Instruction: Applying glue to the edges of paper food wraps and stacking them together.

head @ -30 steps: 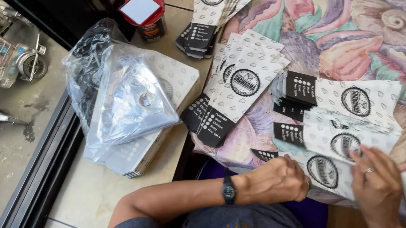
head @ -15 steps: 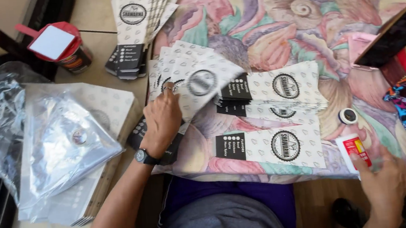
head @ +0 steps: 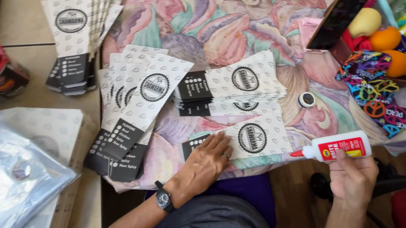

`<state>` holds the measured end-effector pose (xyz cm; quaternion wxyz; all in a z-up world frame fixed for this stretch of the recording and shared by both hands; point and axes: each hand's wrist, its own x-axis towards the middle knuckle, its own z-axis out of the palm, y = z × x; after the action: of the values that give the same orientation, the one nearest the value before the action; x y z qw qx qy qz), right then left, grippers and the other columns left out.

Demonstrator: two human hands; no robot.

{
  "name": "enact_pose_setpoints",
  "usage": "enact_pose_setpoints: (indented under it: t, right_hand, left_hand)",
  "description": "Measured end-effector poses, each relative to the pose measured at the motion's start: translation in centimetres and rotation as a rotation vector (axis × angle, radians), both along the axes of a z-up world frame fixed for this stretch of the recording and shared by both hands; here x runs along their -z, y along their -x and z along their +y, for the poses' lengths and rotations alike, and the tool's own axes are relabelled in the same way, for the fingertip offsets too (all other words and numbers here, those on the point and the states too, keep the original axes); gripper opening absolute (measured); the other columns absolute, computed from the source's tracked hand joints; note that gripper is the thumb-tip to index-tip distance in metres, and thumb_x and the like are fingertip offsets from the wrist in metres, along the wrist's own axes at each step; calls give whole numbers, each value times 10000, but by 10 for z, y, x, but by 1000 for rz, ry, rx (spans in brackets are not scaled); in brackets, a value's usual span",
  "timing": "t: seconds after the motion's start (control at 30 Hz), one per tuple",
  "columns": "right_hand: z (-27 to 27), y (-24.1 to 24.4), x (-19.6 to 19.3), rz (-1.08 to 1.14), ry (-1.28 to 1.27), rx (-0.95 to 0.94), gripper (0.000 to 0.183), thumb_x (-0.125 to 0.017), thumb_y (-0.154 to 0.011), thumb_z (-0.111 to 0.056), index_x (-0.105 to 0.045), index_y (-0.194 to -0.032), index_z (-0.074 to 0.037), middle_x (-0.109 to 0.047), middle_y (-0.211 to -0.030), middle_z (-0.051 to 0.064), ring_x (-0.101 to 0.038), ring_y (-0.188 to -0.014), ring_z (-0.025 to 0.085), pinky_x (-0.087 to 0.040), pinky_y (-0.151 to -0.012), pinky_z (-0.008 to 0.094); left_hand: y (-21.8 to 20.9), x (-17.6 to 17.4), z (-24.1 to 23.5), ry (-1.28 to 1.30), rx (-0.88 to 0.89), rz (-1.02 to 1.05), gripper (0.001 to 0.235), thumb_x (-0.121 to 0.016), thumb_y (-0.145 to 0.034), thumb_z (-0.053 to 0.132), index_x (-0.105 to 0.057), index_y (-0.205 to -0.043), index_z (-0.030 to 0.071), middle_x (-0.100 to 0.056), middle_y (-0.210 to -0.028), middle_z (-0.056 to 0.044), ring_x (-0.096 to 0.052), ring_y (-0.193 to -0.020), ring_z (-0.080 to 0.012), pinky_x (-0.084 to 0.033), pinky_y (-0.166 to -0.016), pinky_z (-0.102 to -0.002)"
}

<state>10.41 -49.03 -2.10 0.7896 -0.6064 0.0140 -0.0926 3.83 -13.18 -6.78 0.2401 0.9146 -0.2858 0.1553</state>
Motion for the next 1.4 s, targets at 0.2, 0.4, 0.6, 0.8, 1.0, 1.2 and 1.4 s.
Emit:
enact_pose_setpoints:
  t: [0.2, 0.4, 0.6, 0.8, 1.0, 1.2, 1.4]
  right_hand:
    - [-1, 19, 34, -140, 32, 122, 515, -729, -864, 47, -580, -1354, -9, -680, -1225, 196, -701, -1116, 270, -628, -1046, 537]
    - [43, 30, 50, -197, 142, 67, 559, -814, -756, 39, -586, -1265, 9, -713, -1067, 186, -726, -932, 260, -667, -909, 442]
    - [29, 18, 52, -190, 318, 95, 480, -835, -762, 32, -605, -1183, 24, -712, -1038, 186, -718, -922, 258, -668, -855, 394]
    - [-14, 4, 49, -209, 303, 232, 457, -866, -811, -26, -571, -1159, -20, -673, -1035, 134, -686, -975, 213, -667, -907, 430]
    - [1, 7, 55, -201, 286, 226, 475, -866, -797, -28, -576, -1172, -11, -675, -1056, 149, -692, -996, 235, -674, -900, 422]
    - [61, 19, 63, -217, 207, 100, 485, -867, -753, -46, -589, -1148, 4, -694, -1009, 155, -692, -898, 211, -658, -873, 400]
    - [125, 44, 58, -136, 267, -73, 385, -864, -752, -61, -619, -1045, -9, -707, -893, 97, -680, -777, 157, -622, -755, 286]
  left_hand:
    - [10, -8, 1, -64, -49, -21, 272, -330, -1102, 115, -566, -1089, -19, -617, -1303, -304, -545, -1350, -459, -411, -1197, -524]
    - [-11, -40, 14, 1, -13, 35, 240, -461, -1004, -100, -533, -846, 66, -588, -670, -66, -601, -532, -214, -583, -668, -341]
    - [-25, -32, 23, -30, -59, 241, 606, -471, -1063, 576, -506, -720, 77, -545, -536, -53, -502, -408, -288, -492, -501, -442]
    - [-32, -43, 27, 63, -67, 389, 275, -546, -1072, 206, -556, -839, 61, -595, -560, -139, -576, -484, -392, -456, -466, -459]
    - [-35, -50, 28, 69, -62, 441, 312, -506, -1082, 224, -550, -827, 49, -607, -591, -168, -596, -553, -451, -479, -524, -500]
    - [-43, -61, 35, 150, -39, 504, 303, -583, -1046, 195, -554, -776, 59, -654, -679, -147, -625, -641, -397, -487, -614, -469]
    - [-61, -46, 40, 197, -46, 611, 308, -583, -979, 203, -525, -705, 74, -589, -608, -144, -522, -574, -351, -400, -602, -445]
